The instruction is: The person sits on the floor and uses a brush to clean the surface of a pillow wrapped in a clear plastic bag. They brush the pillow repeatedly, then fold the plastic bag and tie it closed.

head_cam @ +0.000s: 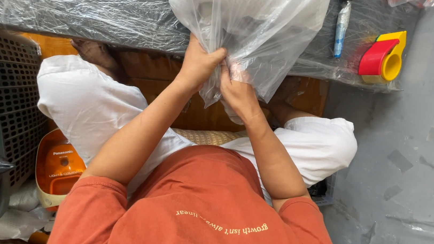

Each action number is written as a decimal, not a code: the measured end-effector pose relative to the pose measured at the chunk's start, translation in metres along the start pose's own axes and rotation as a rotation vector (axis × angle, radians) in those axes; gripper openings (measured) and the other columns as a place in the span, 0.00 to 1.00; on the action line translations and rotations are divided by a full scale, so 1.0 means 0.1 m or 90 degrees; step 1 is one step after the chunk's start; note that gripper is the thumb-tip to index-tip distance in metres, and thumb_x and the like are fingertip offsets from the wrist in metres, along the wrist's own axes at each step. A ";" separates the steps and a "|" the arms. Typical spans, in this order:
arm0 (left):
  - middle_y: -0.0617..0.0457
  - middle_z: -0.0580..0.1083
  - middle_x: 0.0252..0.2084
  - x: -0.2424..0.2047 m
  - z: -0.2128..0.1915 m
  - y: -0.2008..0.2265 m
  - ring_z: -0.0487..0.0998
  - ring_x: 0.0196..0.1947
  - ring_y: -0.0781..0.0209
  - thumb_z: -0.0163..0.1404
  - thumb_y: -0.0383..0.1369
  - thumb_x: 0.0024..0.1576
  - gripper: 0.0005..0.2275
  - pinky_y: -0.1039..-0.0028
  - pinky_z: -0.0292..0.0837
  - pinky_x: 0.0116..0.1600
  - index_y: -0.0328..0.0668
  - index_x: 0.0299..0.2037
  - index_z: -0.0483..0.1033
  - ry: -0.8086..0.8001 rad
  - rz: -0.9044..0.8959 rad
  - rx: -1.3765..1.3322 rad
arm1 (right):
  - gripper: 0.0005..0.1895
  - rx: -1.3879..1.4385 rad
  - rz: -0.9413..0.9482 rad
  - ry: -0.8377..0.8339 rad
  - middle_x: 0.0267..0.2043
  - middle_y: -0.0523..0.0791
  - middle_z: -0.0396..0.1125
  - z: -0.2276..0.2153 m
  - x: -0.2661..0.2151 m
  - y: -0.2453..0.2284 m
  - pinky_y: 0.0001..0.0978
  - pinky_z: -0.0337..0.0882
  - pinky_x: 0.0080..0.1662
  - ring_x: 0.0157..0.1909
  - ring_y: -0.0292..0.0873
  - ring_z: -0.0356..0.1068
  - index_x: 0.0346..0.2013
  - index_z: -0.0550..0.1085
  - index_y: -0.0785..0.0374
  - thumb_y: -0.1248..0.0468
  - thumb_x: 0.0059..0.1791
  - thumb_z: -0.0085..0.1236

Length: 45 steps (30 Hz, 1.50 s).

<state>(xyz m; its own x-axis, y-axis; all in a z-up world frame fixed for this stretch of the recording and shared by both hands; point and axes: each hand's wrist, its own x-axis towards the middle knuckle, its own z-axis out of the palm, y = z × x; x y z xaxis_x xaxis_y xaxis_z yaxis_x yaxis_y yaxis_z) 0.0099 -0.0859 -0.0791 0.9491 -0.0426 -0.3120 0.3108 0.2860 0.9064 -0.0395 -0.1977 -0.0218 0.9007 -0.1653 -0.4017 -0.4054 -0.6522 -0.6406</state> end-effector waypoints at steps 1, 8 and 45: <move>0.49 0.74 0.46 0.01 0.01 0.00 0.77 0.47 0.58 0.52 0.27 0.45 0.24 0.70 0.74 0.56 0.39 0.55 0.63 0.020 0.005 0.009 | 0.27 0.055 -0.058 -0.019 0.63 0.48 0.69 -0.02 -0.02 0.02 0.39 0.62 0.66 0.67 0.52 0.65 0.63 0.70 0.55 0.47 0.54 0.41; 0.44 0.70 0.44 -0.05 0.05 -0.07 0.71 0.49 0.57 0.56 0.27 0.47 0.25 0.61 0.71 0.56 0.33 0.55 0.63 0.069 0.072 0.002 | 0.21 0.013 -0.168 -0.213 0.57 0.56 0.72 -0.89 -0.73 0.08 0.53 0.68 0.60 0.62 0.57 0.70 0.57 0.76 0.60 0.52 0.59 0.44; 0.34 0.71 0.55 0.15 0.09 -0.22 0.73 0.60 0.47 0.65 0.35 0.50 0.32 0.54 0.70 0.63 0.29 0.60 0.60 0.054 0.051 0.039 | 0.47 0.622 0.170 0.033 0.61 0.58 0.59 -0.39 0.53 0.93 0.65 0.77 0.47 0.56 0.53 0.72 0.69 0.52 0.68 0.40 0.52 0.62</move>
<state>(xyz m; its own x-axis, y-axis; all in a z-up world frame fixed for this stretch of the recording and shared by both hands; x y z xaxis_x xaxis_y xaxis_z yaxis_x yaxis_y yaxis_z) 0.0177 -0.1017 -0.1009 0.9639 0.0603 -0.2593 0.2398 0.2263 0.9441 -0.0235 -0.2954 -0.0771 0.7582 -0.2640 -0.5963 -0.5237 0.2984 -0.7980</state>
